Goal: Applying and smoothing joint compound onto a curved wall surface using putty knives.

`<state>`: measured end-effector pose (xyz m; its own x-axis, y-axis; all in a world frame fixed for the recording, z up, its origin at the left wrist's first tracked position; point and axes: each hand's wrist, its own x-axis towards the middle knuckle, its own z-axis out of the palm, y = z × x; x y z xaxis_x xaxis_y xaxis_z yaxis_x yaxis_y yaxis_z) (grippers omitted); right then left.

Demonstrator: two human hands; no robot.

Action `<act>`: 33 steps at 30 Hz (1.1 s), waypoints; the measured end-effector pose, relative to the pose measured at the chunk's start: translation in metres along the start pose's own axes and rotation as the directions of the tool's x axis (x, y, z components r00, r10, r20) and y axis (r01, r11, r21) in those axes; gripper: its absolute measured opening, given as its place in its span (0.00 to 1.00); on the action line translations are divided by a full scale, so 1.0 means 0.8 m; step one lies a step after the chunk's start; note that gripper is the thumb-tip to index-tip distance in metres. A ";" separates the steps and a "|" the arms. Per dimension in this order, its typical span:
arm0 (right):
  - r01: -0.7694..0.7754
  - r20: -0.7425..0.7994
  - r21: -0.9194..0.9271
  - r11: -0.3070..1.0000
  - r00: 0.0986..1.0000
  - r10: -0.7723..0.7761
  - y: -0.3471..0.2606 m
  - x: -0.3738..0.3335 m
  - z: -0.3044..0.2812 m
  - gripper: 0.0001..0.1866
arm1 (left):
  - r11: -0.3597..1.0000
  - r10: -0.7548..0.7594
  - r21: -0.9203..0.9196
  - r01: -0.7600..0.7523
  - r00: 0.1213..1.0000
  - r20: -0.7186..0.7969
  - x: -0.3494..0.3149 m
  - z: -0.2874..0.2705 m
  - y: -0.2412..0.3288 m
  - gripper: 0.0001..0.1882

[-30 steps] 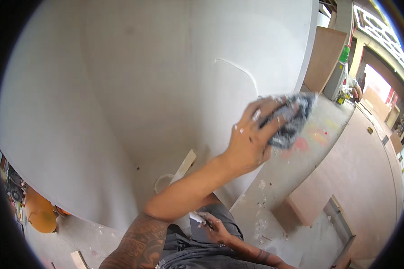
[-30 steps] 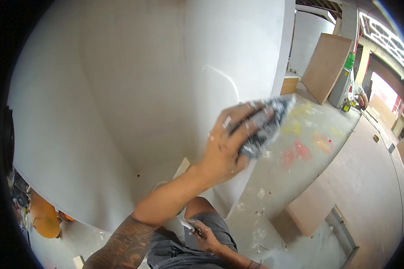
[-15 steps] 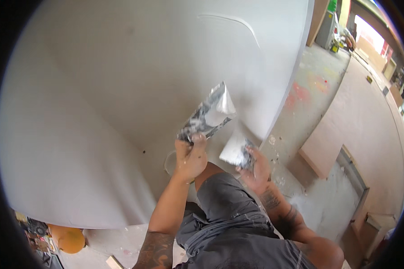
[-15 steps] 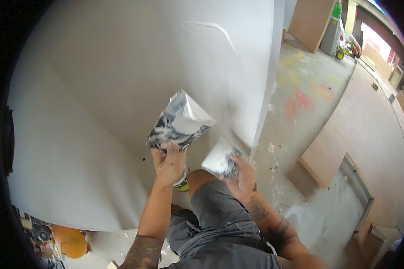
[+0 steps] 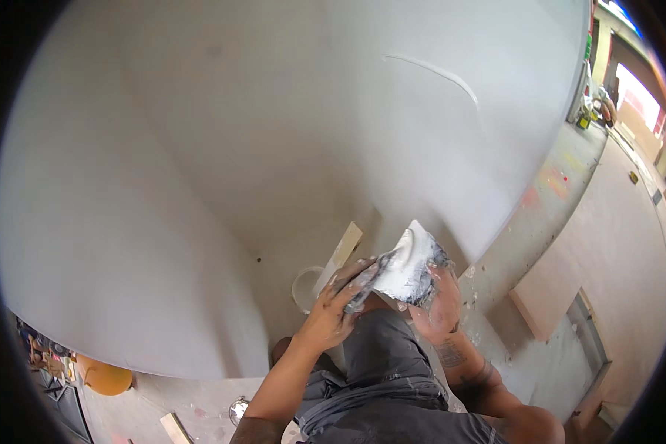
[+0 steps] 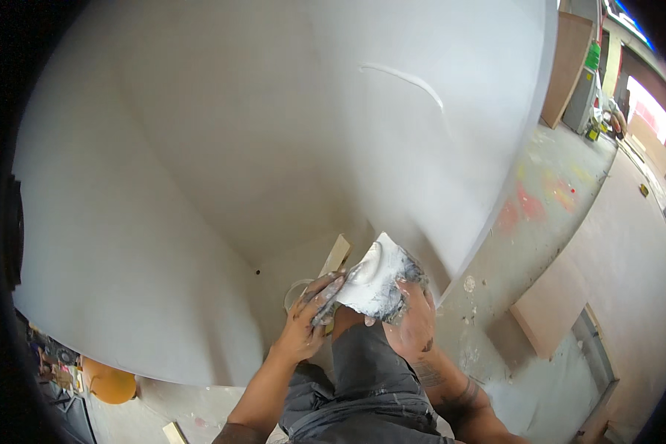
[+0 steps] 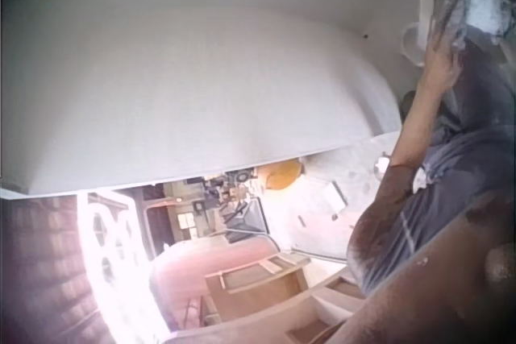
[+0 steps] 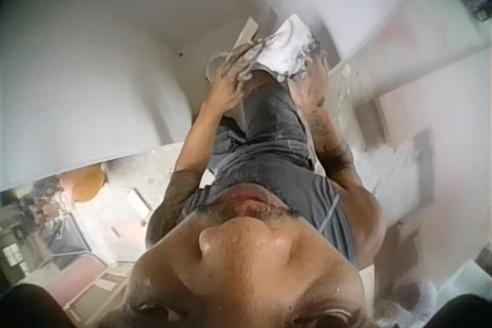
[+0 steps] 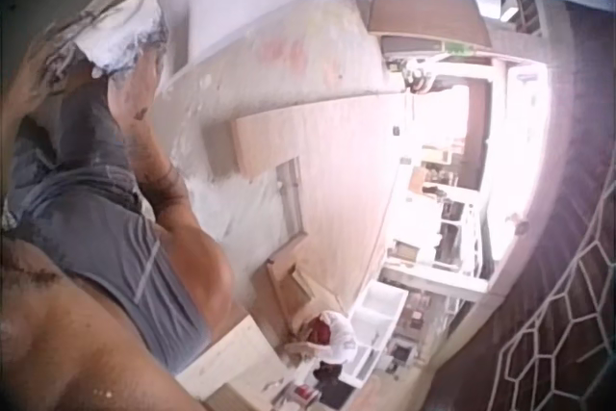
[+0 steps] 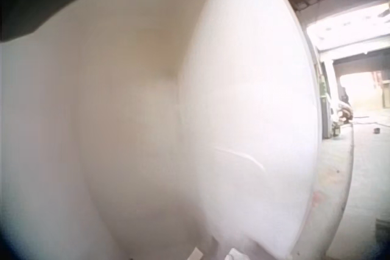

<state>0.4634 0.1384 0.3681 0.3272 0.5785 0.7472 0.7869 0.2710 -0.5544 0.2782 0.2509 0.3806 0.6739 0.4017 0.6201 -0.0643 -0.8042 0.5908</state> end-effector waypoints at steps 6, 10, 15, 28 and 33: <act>0.203 0.288 0.493 0.846 0.880 -0.379 0.003 0.061 0.000 0.19 | -0.139 -0.877 -0.947 0.289 0.409 0.254 -0.015 0.009 -0.028 0.20; 0.517 0.495 0.291 0.805 0.638 -0.589 0.017 0.051 0.014 0.30 | -0.331 -0.728 -0.925 0.187 0.573 0.376 -0.016 0.031 -0.057 0.17; 0.240 0.588 0.018 0.971 0.782 -0.204 0.056 0.021 0.031 0.33 | -0.347 -0.724 -0.931 0.118 0.597 0.345 0.005 0.017 -0.069 0.18; -0.285 0.634 0.100 0.953 0.756 0.160 0.074 -0.085 0.020 0.28 | 0.875 -0.369 -0.472 0.112 0.786 -0.497 0.443 -0.159 -0.247 0.23; -0.292 0.619 0.076 0.953 0.763 0.184 0.070 -0.108 0.002 0.27 | 0.938 -0.316 -0.285 0.196 0.819 -0.479 0.529 -0.169 -0.273 0.21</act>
<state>0.4788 0.1048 0.2721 0.0706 0.9679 0.2410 0.6145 0.1481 -0.7749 0.4778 0.6557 0.5837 0.2193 0.7931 0.5682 -0.1382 -0.5512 0.8228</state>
